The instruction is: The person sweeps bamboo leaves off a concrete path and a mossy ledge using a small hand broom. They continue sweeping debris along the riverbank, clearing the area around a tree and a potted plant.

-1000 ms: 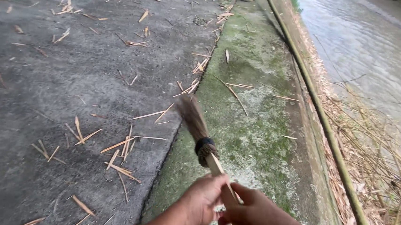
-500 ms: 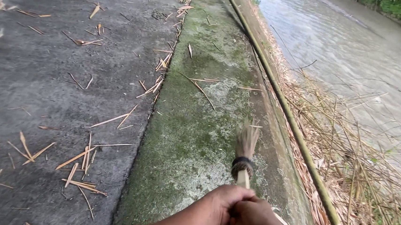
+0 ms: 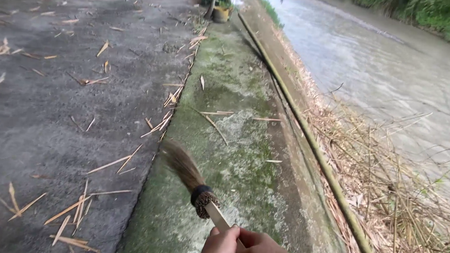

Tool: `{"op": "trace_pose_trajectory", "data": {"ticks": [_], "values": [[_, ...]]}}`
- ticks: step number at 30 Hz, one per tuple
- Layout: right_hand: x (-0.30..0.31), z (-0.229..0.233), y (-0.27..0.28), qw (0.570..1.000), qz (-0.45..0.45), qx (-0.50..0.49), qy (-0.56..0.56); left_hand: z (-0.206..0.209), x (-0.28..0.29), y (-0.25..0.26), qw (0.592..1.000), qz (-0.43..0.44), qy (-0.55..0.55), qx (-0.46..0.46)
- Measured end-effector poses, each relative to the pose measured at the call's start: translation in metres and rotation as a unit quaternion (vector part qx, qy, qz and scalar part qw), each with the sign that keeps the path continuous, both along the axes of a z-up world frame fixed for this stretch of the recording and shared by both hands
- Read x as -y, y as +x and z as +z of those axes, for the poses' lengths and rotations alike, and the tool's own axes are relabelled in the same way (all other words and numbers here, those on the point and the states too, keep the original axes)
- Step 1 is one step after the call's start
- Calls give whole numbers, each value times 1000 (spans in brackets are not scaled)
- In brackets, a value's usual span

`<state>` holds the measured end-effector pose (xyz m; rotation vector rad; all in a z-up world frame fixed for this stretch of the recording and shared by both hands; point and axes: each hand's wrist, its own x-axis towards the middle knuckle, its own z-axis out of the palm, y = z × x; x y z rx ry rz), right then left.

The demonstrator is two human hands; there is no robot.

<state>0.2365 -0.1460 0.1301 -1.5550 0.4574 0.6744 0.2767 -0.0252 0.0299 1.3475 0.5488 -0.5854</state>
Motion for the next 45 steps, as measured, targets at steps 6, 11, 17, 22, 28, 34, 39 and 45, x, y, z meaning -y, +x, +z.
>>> {"op": "trace_pose_trajectory", "data": {"ticks": [6,11,17,22,28,34,39,45], "values": [[29,-2,1,980,-158,-6,123,84,49,9,986,-91,-108,-85],[52,-15,16,965,-249,59,-57,39,100,54,955,-236,-155,-87],[29,-44,71,956,-293,-30,17,-33,81,108,929,-265,-237,-107],[-88,-31,85,986,-136,-92,-21,15,-54,74,951,-43,-234,-196],[-148,-10,105,988,120,-97,31,23,-138,62,955,171,-220,-102],[-132,33,98,990,126,-54,16,74,-124,67,968,193,-157,-38],[-90,38,88,999,-19,-22,-17,85,-71,84,976,66,-188,-93],[-48,47,88,967,-254,-6,-26,95,4,114,967,-149,-203,-26]]}}
